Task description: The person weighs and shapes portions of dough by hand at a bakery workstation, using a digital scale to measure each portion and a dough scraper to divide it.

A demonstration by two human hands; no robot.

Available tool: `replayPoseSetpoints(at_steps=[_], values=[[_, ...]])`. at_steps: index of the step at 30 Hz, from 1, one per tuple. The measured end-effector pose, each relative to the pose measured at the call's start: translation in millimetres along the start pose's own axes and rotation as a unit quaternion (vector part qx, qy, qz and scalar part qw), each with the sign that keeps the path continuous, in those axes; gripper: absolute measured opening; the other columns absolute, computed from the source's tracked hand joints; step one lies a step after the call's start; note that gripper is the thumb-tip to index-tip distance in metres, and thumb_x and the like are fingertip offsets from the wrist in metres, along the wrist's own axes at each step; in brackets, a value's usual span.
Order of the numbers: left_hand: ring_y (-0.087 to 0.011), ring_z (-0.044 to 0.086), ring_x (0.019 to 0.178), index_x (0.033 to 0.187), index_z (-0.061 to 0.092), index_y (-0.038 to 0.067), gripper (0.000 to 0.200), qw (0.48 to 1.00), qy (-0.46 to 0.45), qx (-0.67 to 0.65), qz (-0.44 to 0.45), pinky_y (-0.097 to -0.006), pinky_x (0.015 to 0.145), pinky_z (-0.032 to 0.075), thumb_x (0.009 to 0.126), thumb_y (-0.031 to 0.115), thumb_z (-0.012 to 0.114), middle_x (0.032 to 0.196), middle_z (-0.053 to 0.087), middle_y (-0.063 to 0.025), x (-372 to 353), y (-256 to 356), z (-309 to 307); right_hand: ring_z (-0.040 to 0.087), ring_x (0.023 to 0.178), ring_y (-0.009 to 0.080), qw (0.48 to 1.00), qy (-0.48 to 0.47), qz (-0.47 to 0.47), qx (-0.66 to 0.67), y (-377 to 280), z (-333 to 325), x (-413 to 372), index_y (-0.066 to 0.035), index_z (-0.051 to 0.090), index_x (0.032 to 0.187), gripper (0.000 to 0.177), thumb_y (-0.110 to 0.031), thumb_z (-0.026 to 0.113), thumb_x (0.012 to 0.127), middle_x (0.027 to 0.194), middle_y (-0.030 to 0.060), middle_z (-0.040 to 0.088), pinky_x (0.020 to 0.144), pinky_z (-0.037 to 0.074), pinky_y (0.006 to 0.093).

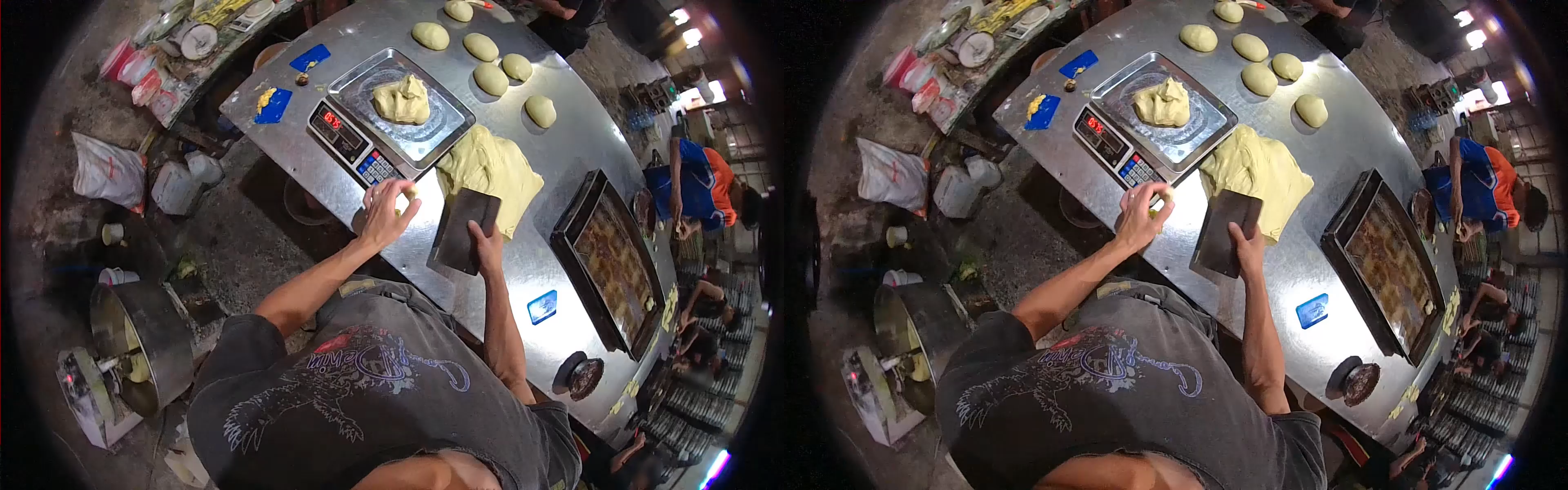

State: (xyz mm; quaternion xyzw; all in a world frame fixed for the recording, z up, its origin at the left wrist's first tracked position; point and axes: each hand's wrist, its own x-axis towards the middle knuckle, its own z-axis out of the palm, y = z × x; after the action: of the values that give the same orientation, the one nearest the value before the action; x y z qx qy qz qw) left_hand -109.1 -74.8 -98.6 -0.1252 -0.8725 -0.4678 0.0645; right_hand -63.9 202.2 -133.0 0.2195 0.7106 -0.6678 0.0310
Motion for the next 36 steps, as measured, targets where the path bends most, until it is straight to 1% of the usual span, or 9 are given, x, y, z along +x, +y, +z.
replayPoseSetpoints(at_steps=[5,9,11,13,18,21,23,26,36], values=[[-0.0312,0.053,0.117,0.135,0.047,0.003,0.057,0.967,0.1,-0.219,0.083,-0.0488,0.103,0.033,0.091,0.035,0.067,0.12,0.059,-0.0145,91,10,-13,0.065,0.097,0.0199,0.982,0.131,-0.007,0.136,-11,-11,-3,0.005,0.057,0.125,0.041,-0.013,0.072,0.091,0.114,0.0112,0.066,0.086,0.052,0.0333],[-0.0394,0.045,0.13,0.149,0.036,0.01,0.065,0.918,0.297,0.026,0.261,-0.0547,0.11,0.026,0.093,0.029,0.062,0.145,0.044,-0.0193,159,-3,-23,0.064,0.098,0.0198,0.972,0.179,-0.003,0.151,-22,-20,-12,0.004,0.058,0.125,0.04,-0.013,0.072,0.092,0.115,0.0108,0.066,0.087,0.052,0.0339],[-0.0435,0.036,0.139,0.154,0.033,0.013,0.068,0.948,0.178,0.199,0.172,-0.065,0.111,0.021,0.094,0.027,0.061,0.155,0.032,-0.0245,175,-11,-26,0.064,0.098,0.0194,0.97,0.188,-0.004,0.155,-22,-21,-24,0.003,0.058,0.124,0.039,-0.015,0.072,0.092,0.113,0.01,0.066,0.087,0.051,0.0334],[-0.0506,0.031,0.14,0.153,0.037,0.02,0.067,0.944,-0.087,0.319,-0.012,-0.0764,0.107,0.012,0.092,0.033,0.061,0.16,0.029,-0.0174,178,-44,-6,0.065,0.097,0.0187,0.968,0.195,-0.006,0.156,-26,-21,-32,0.003,0.059,0.123,0.038,-0.016,0.072,0.093,0.111,0.0086,0.067,0.087,0.051,0.0324],[-0.0402,0.048,0.128,0.139,0.052,0.012,0.049,0.992,0.051,0.087,0.076,-0.0705,0.109,0.018,0.094,0.027,0.062,0.139,0.052,-0.0192,139,-19,0,0.064,0.096,0.0177,0.949,0.235,-0.019,0.207,-23,-32,-57,0.002,0.059,0.122,0.038,-0.016,0.073,0.092,0.111,0.0078,0.067,0.087,0.051,0.032],[-0.0315,0.066,0.099,0.11,0.066,0.002,0.022,0.99,-0.016,-0.12,0.069,-0.0367,0.086,0.051,0.096,0.019,0.064,0.107,0.069,-0.0158,100,-6,32,0.064,0.096,0.0171,0.946,0.251,0.001,0.205,-15,-45,-64,0.002,0.06,0.121,0.037,-0.016,0.073,0.091,0.11,0.0075,0.067,0.087,0.051,0.0323],[-0.0292,0.066,0.098,0.109,0.067,0.003,0.021,0.962,-0.185,-0.202,0.021,-0.0363,0.086,0.05,0.097,0.019,0.061,0.106,0.069,-0.0142,71,21,47,0.063,0.095,0.0168,0.944,0.249,0.003,0.216,-14,-49,-64,0.001,0.059,0.12,0.034,-0.014,0.072,0.092,0.108,0.0068,0.066,0.086,0.05,0.0326],[-0.0318,0.065,0.101,0.111,0.067,0.003,0.026,0.931,-0.298,-0.178,0.113,-0.0374,0.091,0.05,0.097,0.023,0.058,0.108,0.068,-0.0164,45,41,80,0.063,0.097,0.0179,0.948,0.236,0.022,0.211,-14,-57,-60,0.002,0.058,0.122,0.033,-0.01,0.069,0.093,0.11,0.0083,0.065,0.087,0.05,0.0328],[-0.0198,0.069,0.095,0.11,0.069,0.0,0.025,0.925,-0.294,-0.238,0.033,-0.0325,0.087,0.052,0.099,0.019,0.057,0.103,0.072,-0.0107,-11,98,102,0.064,0.097,0.0174,0.967,0.151,0.021,0.204,-10,-83,-75,0.002,0.059,0.122,0.033,-0.011,0.068,0.094,0.112,0.0085,0.066,0.087,0.051,0.0321]])
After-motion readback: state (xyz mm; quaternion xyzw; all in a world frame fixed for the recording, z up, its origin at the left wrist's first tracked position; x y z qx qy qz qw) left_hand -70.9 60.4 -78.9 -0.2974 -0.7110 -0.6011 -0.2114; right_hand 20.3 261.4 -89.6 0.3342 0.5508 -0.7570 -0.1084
